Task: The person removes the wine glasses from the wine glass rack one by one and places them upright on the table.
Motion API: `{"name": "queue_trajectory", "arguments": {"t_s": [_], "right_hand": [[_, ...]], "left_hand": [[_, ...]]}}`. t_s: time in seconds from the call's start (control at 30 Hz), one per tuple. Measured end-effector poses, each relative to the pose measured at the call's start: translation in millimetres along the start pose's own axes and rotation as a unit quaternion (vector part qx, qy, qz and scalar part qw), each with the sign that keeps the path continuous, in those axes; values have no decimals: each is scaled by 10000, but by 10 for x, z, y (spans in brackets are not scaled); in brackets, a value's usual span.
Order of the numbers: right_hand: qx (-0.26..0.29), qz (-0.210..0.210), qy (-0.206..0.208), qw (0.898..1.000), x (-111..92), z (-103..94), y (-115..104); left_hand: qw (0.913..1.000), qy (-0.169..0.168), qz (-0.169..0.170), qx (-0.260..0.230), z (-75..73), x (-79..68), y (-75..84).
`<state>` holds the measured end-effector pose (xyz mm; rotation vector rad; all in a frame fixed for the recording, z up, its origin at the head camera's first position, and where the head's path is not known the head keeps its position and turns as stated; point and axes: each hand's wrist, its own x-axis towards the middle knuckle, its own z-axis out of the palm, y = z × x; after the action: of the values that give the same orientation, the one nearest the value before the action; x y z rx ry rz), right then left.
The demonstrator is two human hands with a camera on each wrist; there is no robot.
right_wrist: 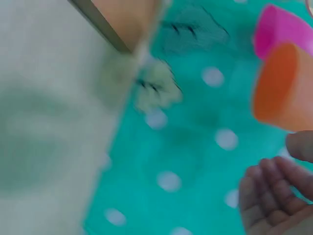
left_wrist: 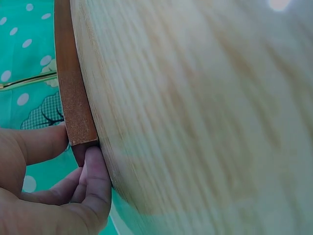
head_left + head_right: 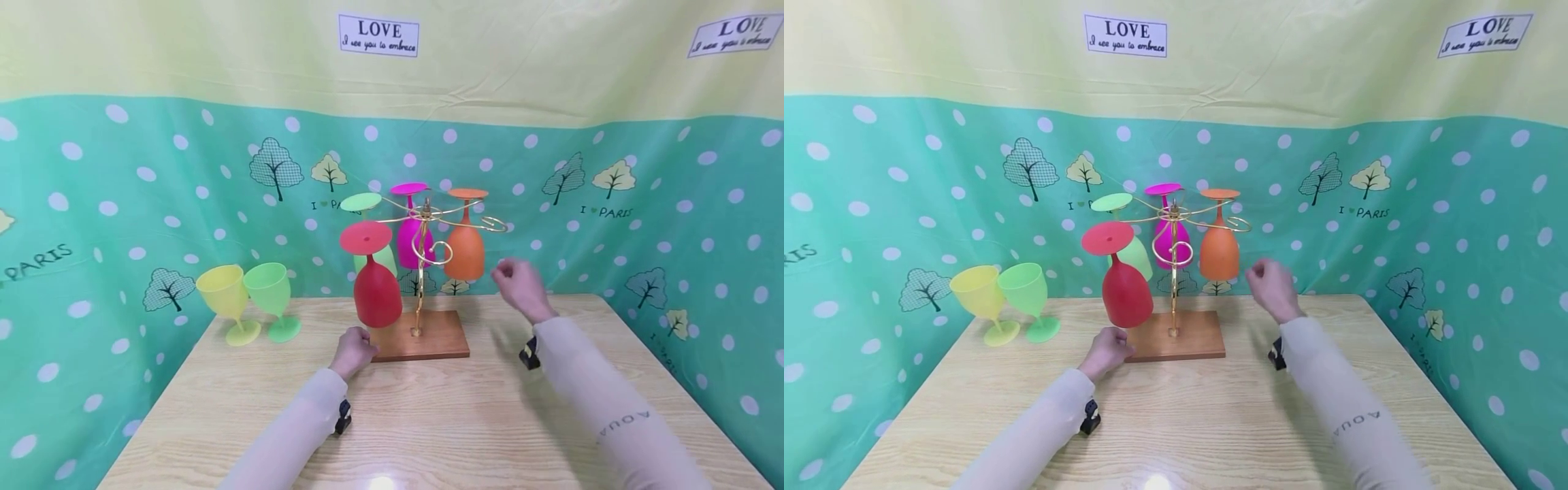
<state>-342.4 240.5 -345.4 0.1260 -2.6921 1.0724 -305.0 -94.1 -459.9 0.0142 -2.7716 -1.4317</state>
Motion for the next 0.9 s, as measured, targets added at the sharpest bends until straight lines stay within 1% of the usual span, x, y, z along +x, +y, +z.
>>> {"name": "queue_trajectory", "arguments": {"t_s": [0.07, 0.13, 0.17, 0.23, 0.3, 0.4, 0.47, 0.53, 0.67, 0.77, 0.83, 0.9], "right_hand": [[-89, -357, 445, 9983, 99, -159, -114], [-285, -765, 872, 9928, 198, -303, -232], [-368, -929, 1013, 9898, 245, -368, -292], [-651, -1257, 1106, 9837, 339, -490, -401], [-1046, -1519, 902, 9787, 411, -599, -513], [-1606, -1766, 240, 9708, 484, -714, -664], [-1875, -1845, -172, 9646, 514, -755, -744], [-2052, -1878, -426, 9596, 536, -774, -804], [-2214, -1858, -639, 9552, 561, -772, -875], [-2208, -1717, -717, 9574, 562, -762, -898], [-2204, -1648, -722, 9587, 559, -762, -908], [-2256, -1669, -613, 9578, 557, -768, -919]], "left_hand": [[10000, 6, 34, 16, -4, -4, -2], [10000, 18, 49, 31, -8, -7, -3], [10000, 23, 48, 35, -10, -7, -3], [10000, 31, 28, 37, -13, -5, -2], [10000, 26, -3, 16, -14, 0, -2], [10000, 12, -24, -3, -8, 8, -5], [10000, 5, -20, -8, -1, 11, -9], [10000, 9, 24, 5, 7, 8, -15], [9999, 53, 91, 31, 14, 8, -24], [9999, 78, 113, 38, 18, 12, -32], [9998, 90, 142, 51, 22, 17, -38], [9998, 106, 175, 44, 24, 22, -41]]}}
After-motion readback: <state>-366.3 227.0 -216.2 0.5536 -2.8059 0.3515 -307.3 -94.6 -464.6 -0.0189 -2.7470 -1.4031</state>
